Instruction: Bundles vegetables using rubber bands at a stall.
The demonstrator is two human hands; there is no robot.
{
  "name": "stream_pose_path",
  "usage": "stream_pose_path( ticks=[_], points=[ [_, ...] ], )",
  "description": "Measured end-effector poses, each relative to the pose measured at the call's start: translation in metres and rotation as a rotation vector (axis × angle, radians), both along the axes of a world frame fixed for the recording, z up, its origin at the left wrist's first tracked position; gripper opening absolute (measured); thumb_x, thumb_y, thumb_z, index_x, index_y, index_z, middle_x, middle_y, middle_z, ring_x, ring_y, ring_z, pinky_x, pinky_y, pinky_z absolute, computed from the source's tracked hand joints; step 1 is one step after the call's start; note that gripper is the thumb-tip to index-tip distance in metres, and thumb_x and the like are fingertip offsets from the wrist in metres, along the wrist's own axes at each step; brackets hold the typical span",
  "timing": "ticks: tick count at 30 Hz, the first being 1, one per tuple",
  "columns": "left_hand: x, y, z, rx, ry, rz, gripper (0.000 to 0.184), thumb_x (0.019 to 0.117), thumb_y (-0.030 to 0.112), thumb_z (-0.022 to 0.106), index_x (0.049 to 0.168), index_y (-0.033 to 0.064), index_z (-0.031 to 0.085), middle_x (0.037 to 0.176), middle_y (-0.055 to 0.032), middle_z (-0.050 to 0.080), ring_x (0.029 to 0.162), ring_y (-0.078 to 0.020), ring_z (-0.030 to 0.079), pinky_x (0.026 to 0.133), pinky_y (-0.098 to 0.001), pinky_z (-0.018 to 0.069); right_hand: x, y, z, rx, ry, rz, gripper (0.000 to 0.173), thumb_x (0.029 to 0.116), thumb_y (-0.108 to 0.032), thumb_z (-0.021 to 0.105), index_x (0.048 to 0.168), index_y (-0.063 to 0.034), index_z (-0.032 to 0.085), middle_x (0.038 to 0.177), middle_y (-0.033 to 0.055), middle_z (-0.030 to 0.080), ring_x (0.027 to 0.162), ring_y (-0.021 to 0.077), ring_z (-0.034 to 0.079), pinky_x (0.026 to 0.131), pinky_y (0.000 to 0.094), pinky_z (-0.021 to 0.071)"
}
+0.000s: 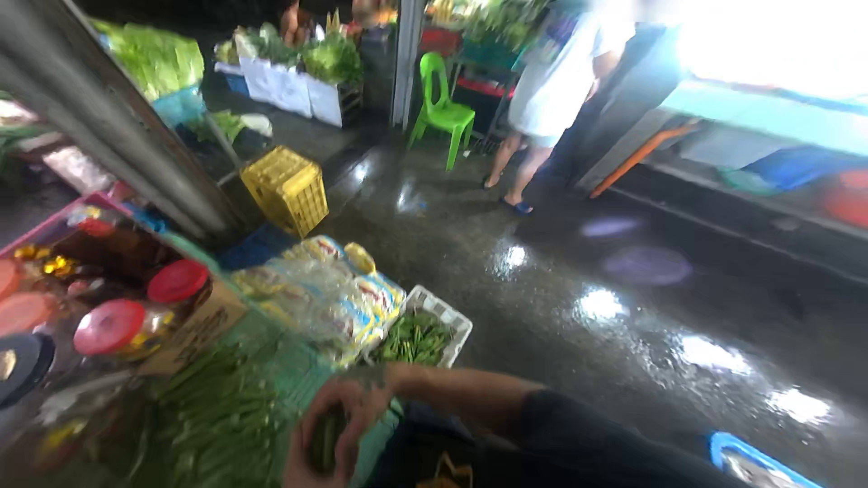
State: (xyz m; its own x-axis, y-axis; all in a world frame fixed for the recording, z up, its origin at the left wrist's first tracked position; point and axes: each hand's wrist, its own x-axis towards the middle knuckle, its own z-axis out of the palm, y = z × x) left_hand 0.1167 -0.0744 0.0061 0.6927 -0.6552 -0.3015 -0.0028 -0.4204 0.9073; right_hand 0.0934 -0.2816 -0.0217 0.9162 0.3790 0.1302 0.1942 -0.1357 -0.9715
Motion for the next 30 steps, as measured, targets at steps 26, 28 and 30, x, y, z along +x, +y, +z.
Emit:
stream_pose_path(
  ticks=[26, 28, 30],
  points=[
    [-0.001, -0.019, -0.049, 0.109, -0.067, -0.064, 0.075, 0.0805, 0.033, 0.086, 0.141, 0.0049, 0.052, 0.116, -0.0105, 0.071, 0.101, -0.0175, 0.071, 0.091, -0.0421, 0.0608, -0.041, 0.008, -0.03, 0.013, 0.203, -0.477, 0.052, 0.0851, -0.01, 0.082, 0.133, -0.0009, 0.064, 0.128, 0.0121, 0.069, 0.111, 0.0178, 0.068, 0.099, 0.0371, 0.0574],
    [-0.004, -0.031, -0.046, 0.11, -0.108, -0.062, 0.067, 0.078, 0.024, 0.086, 0.131, -0.0046, 0.058, 0.107, -0.0191, 0.072, 0.092, -0.0279, 0.072, 0.083, -0.053, 0.0605, -0.049, -0.003, -0.029, 0.011, 0.173, -0.568, 0.054, 0.0798, -0.003, 0.084, 0.131, 0.0014, 0.066, 0.129, 0.0141, 0.069, 0.117, 0.0201, 0.067, 0.104, 0.041, 0.0548],
    [0.001, -0.03, -0.047, 0.136, -0.054, -0.084, 0.061, 0.0785, 0.024, 0.084, 0.126, -0.0063, 0.059, 0.097, -0.0205, 0.071, 0.08, -0.0301, 0.072, 0.074, -0.055, 0.0603, -0.047, -0.007, -0.029, 0.028, 0.154, -0.555, 0.059, 0.0745, -0.002, 0.087, 0.13, 0.0017, 0.066, 0.124, 0.0158, 0.071, 0.106, 0.0223, 0.07, 0.096, 0.0435, 0.0586]
  ],
)
